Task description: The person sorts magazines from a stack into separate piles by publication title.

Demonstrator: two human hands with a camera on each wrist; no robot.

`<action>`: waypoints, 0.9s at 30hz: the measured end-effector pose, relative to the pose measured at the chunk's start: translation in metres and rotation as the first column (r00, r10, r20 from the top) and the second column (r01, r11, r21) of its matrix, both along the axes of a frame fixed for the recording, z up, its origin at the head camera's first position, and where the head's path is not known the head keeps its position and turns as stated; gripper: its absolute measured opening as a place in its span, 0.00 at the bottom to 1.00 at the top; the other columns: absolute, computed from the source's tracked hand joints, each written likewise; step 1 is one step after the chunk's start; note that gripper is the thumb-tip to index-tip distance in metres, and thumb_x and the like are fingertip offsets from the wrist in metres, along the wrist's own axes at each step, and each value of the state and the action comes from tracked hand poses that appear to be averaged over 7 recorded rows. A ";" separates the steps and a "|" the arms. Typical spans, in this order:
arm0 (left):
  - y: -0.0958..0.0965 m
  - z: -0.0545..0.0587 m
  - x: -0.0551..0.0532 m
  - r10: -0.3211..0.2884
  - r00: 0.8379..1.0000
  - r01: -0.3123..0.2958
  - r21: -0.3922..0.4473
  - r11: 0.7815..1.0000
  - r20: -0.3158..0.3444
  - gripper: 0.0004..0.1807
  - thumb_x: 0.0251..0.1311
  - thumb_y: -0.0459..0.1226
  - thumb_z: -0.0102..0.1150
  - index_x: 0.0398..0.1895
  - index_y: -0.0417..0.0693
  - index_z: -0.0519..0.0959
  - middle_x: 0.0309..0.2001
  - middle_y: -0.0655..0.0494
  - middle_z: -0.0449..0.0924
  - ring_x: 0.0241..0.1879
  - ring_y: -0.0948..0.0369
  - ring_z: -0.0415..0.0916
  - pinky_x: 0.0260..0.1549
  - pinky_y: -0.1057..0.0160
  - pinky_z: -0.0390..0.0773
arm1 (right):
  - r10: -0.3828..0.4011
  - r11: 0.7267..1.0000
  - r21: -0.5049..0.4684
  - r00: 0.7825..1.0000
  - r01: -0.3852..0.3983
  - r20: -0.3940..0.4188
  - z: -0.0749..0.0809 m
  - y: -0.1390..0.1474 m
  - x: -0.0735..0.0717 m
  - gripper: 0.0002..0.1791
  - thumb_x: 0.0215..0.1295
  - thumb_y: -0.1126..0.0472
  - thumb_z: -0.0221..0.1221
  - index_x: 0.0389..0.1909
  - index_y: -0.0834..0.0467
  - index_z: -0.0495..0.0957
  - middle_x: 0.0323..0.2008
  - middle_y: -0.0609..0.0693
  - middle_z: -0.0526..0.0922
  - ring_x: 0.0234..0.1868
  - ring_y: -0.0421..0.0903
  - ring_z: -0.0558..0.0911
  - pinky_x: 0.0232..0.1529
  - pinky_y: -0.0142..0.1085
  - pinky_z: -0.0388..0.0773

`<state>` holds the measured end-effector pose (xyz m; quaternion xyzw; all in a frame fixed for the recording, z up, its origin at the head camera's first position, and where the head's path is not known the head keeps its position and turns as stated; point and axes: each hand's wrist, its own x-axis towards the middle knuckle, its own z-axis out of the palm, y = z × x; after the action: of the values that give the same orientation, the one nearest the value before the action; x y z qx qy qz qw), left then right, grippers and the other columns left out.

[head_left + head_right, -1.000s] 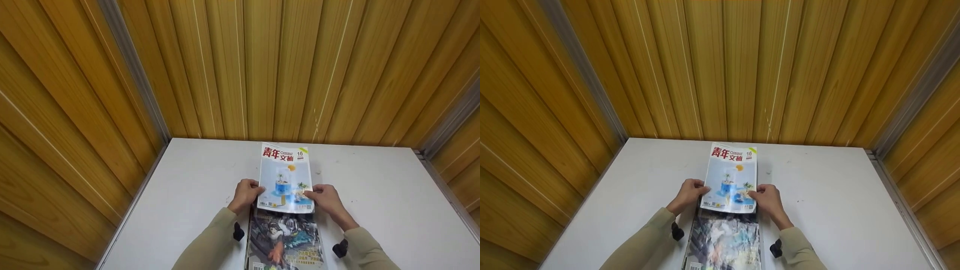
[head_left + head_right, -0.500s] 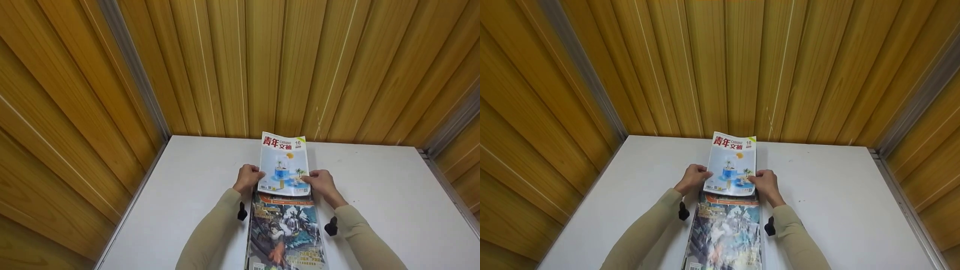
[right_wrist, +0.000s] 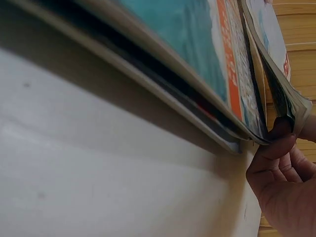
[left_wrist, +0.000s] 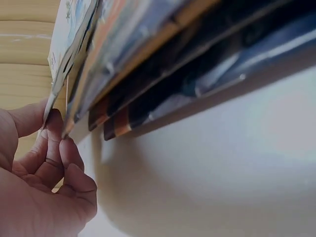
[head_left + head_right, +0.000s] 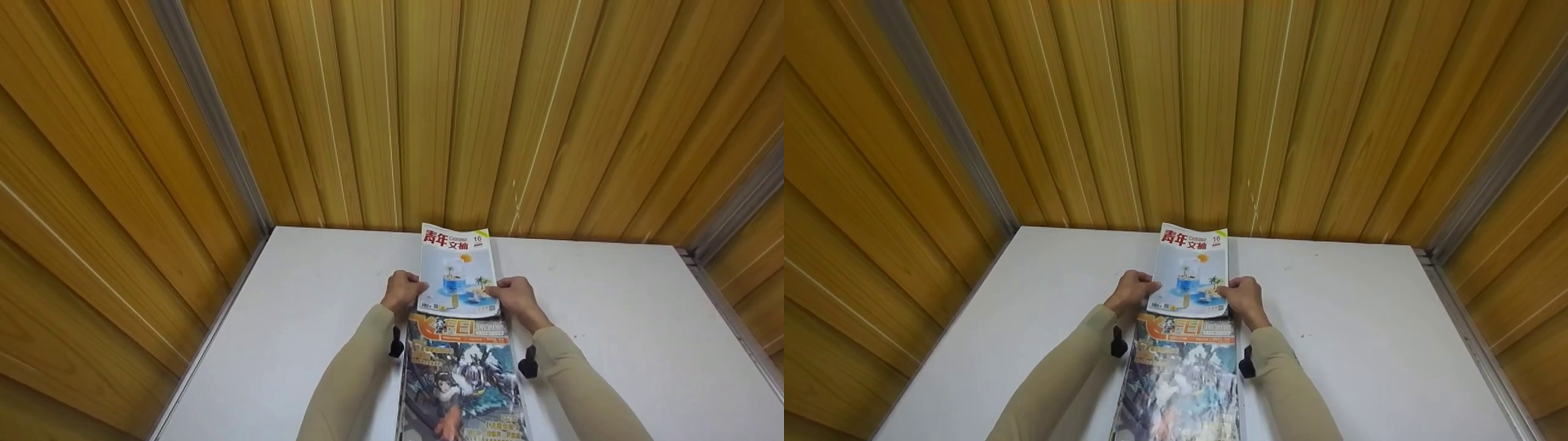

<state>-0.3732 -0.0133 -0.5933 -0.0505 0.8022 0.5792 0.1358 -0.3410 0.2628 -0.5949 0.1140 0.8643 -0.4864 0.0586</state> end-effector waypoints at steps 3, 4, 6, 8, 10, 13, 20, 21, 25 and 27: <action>0.001 -0.005 0.000 0.010 1.000 -0.010 0.013 1.000 0.025 0.17 0.75 0.37 0.66 0.59 0.36 0.80 0.52 0.42 0.88 0.49 0.52 0.89 0.54 0.50 0.89 | -0.001 1.000 0.002 1.000 0.001 0.002 -0.003 0.000 0.000 0.26 0.77 0.55 0.63 0.61 0.73 0.80 0.56 0.69 0.87 0.49 0.51 0.87 0.53 0.42 0.82; 0.001 -0.006 0.001 0.013 0.999 -0.014 0.015 1.000 0.031 0.17 0.74 0.37 0.66 0.59 0.36 0.79 0.53 0.42 0.87 0.50 0.52 0.89 0.53 0.50 0.88 | -0.001 1.000 0.004 1.000 0.001 0.002 -0.004 0.001 0.000 0.26 0.77 0.55 0.63 0.62 0.74 0.79 0.56 0.69 0.87 0.50 0.51 0.87 0.55 0.43 0.82; 0.002 -0.007 0.000 0.019 0.999 -0.020 0.019 1.000 0.040 0.17 0.74 0.37 0.66 0.59 0.36 0.79 0.53 0.42 0.87 0.50 0.52 0.88 0.54 0.50 0.88 | -0.001 1.000 0.005 1.000 0.001 0.002 -0.004 0.001 -0.002 0.27 0.77 0.55 0.63 0.62 0.74 0.79 0.58 0.70 0.86 0.52 0.53 0.86 0.58 0.46 0.81; 0.002 -0.007 -0.001 0.022 0.999 -0.023 0.015 1.000 0.034 0.17 0.74 0.37 0.66 0.58 0.36 0.79 0.53 0.41 0.86 0.51 0.52 0.88 0.54 0.50 0.87 | 0.004 1.000 0.006 1.000 -0.004 0.003 -0.004 0.001 -0.003 0.27 0.77 0.55 0.62 0.63 0.75 0.78 0.60 0.72 0.84 0.54 0.56 0.86 0.61 0.49 0.80; 0.001 -0.005 -0.003 0.026 0.999 -0.026 0.008 1.000 0.039 0.16 0.74 0.37 0.66 0.58 0.36 0.79 0.53 0.42 0.87 0.51 0.51 0.88 0.54 0.49 0.88 | 0.003 1.000 0.003 1.000 -0.003 0.010 -0.002 0.000 -0.004 0.29 0.78 0.55 0.62 0.65 0.75 0.76 0.62 0.72 0.83 0.56 0.57 0.86 0.63 0.51 0.80; 0.001 -0.003 -0.006 0.026 0.999 -0.025 -0.005 1.000 0.039 0.16 0.75 0.37 0.66 0.58 0.36 0.79 0.52 0.42 0.87 0.50 0.51 0.89 0.54 0.48 0.88 | 0.012 1.000 0.009 1.000 -0.012 0.013 -0.001 -0.001 -0.006 0.30 0.79 0.55 0.61 0.67 0.76 0.74 0.63 0.74 0.81 0.58 0.59 0.85 0.64 0.52 0.80; 0.002 -0.003 -0.007 0.035 0.998 -0.033 -0.037 0.999 0.059 0.13 0.75 0.37 0.65 0.54 0.38 0.79 0.49 0.43 0.88 0.47 0.51 0.90 0.50 0.48 0.90 | 0.011 0.999 0.050 1.000 -0.011 0.004 -0.002 -0.006 -0.007 0.20 0.78 0.56 0.62 0.54 0.71 0.80 0.51 0.66 0.86 0.45 0.51 0.85 0.44 0.37 0.79; 0.003 -0.003 -0.007 0.040 0.998 -0.037 -0.056 0.998 0.058 0.13 0.75 0.37 0.65 0.54 0.38 0.79 0.49 0.43 0.88 0.47 0.51 0.90 0.51 0.47 0.90 | 0.011 0.999 0.050 1.000 -0.012 0.009 -0.002 -0.007 -0.006 0.18 0.78 0.57 0.62 0.52 0.70 0.80 0.49 0.65 0.86 0.44 0.50 0.85 0.42 0.36 0.79; 0.004 -0.003 -0.005 0.046 0.998 -0.040 -0.133 0.990 0.041 0.14 0.74 0.37 0.67 0.55 0.39 0.80 0.50 0.43 0.87 0.47 0.52 0.88 0.53 0.47 0.89 | 0.019 0.998 0.065 1.000 -0.019 0.007 -0.002 -0.011 -0.004 0.15 0.78 0.58 0.62 0.48 0.69 0.81 0.45 0.63 0.87 0.39 0.48 0.86 0.36 0.33 0.78; 0.004 -0.003 -0.006 0.049 0.998 -0.044 -0.156 0.987 0.031 0.14 0.74 0.38 0.68 0.54 0.39 0.80 0.49 0.44 0.87 0.47 0.52 0.88 0.53 0.48 0.89 | 0.018 0.997 0.078 1.000 -0.018 0.000 -0.001 -0.013 -0.003 0.14 0.77 0.58 0.62 0.45 0.69 0.81 0.43 0.63 0.87 0.37 0.48 0.85 0.34 0.34 0.78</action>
<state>-0.3788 -0.0090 -0.5964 -0.0896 0.8409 0.5171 0.1319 -0.3440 0.2501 -0.5960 0.1083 0.8837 -0.4515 0.0583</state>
